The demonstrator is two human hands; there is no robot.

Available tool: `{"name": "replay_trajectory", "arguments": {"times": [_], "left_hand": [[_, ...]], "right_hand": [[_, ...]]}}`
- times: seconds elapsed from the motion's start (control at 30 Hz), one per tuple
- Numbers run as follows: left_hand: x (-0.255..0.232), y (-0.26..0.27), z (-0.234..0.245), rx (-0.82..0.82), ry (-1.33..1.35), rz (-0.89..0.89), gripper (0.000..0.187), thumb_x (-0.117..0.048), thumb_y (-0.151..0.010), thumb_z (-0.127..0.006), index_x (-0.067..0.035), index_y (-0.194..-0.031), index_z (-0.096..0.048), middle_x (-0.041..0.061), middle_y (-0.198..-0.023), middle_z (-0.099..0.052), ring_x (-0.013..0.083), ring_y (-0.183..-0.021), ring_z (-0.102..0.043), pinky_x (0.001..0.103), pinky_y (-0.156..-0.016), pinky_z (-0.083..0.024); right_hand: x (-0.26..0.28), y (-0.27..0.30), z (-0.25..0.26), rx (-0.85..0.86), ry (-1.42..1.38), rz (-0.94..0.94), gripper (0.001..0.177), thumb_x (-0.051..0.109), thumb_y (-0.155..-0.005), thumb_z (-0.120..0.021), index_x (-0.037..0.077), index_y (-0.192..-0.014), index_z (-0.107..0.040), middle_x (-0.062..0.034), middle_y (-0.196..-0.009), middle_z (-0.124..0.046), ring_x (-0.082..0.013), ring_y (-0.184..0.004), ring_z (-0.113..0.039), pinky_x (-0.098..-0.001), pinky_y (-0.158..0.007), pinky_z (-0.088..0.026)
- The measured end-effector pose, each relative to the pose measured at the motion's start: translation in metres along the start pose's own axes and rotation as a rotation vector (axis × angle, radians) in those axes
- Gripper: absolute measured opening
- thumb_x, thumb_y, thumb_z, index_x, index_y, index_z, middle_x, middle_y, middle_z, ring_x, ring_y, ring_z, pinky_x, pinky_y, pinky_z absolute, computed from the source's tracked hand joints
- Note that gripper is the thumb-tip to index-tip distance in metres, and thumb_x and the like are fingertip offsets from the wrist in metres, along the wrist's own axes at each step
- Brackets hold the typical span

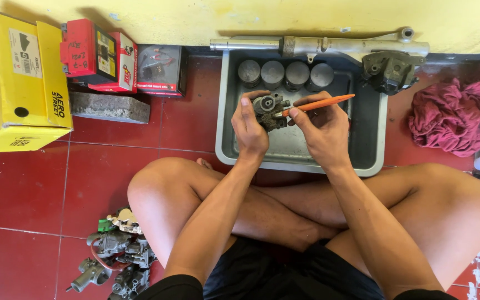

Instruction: The person sits on the floor and scrubs various carburetor parts with an orange brush over a metal tray. They handle multiple components, including cylindrical parts and complex assemblies, picking them up from the floor and scrubbing them before placing them back into the tray.

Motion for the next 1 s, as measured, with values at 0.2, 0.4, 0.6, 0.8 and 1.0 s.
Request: {"name": "replay_trajectory", "arguments": {"times": [0.2,0.4,0.6,0.8,1.0], "left_hand": [[0.007,0.005,0.000,-0.003,0.020,0.020,0.057,-0.033,-0.114,-0.021,-0.010,-0.108,-0.073,0.014,-0.105,-0.075,0.0298,-0.108,-0.070,0.042,-0.105,-0.049],[0.000,0.004,-0.004,0.026,-0.097,-0.020,0.049,-0.034,-0.112,-0.028,-0.014,-0.106,-0.072,0.008,-0.101,-0.075,0.0284,-0.100,-0.072,0.041,-0.097,-0.052],[-0.007,0.005,-0.008,0.071,-0.219,-0.067,0.043,-0.037,-0.110,-0.032,-0.016,-0.107,-0.070,0.008,-0.101,-0.075,0.0334,-0.098,-0.071,0.043,-0.094,-0.053],[-0.012,-0.005,-0.005,0.022,-0.220,-0.109,0.042,-0.036,-0.111,-0.031,-0.017,-0.110,-0.069,0.007,-0.103,-0.074,0.0312,-0.098,-0.071,0.042,-0.093,-0.054],[-0.014,-0.013,-0.001,0.005,-0.168,-0.083,0.046,-0.038,-0.112,-0.028,-0.016,-0.110,-0.069,0.006,-0.102,-0.074,0.0286,-0.100,-0.072,0.040,-0.096,-0.054]], "right_hand": [[-0.010,0.007,0.004,-0.055,0.000,0.001,0.013,-0.006,-0.095,-0.075,-0.009,-0.103,-0.064,-0.0206,-0.084,-0.063,-0.0246,-0.074,-0.071,-0.0371,-0.066,-0.065],[0.030,0.019,-0.019,0.009,0.485,0.376,0.010,-0.005,-0.092,-0.077,-0.001,-0.095,-0.068,-0.0109,-0.071,-0.056,-0.0231,-0.057,-0.062,-0.0326,-0.050,-0.048],[0.026,0.028,-0.028,0.059,0.631,0.594,0.011,-0.008,-0.093,-0.072,-0.001,-0.098,-0.066,-0.0096,-0.072,-0.053,-0.0250,-0.066,-0.053,-0.0332,-0.059,-0.050],[0.022,0.014,-0.013,0.072,0.406,0.343,0.008,-0.002,-0.095,-0.075,0.000,-0.098,-0.069,-0.0178,-0.083,-0.065,-0.0349,-0.072,-0.064,-0.0396,-0.062,-0.050],[0.038,0.007,0.017,-0.018,-0.155,0.189,0.014,0.006,-0.099,-0.067,-0.004,-0.099,-0.058,-0.0242,-0.082,-0.064,-0.0244,-0.069,-0.064,-0.0328,-0.057,-0.055]]}}
Point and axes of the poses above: each hand's wrist, its own y-axis away from the middle knuckle, its own z-axis out of the back of the hand, x = y × z, the point moved 9 cm from there along -y, towards the middle knuckle
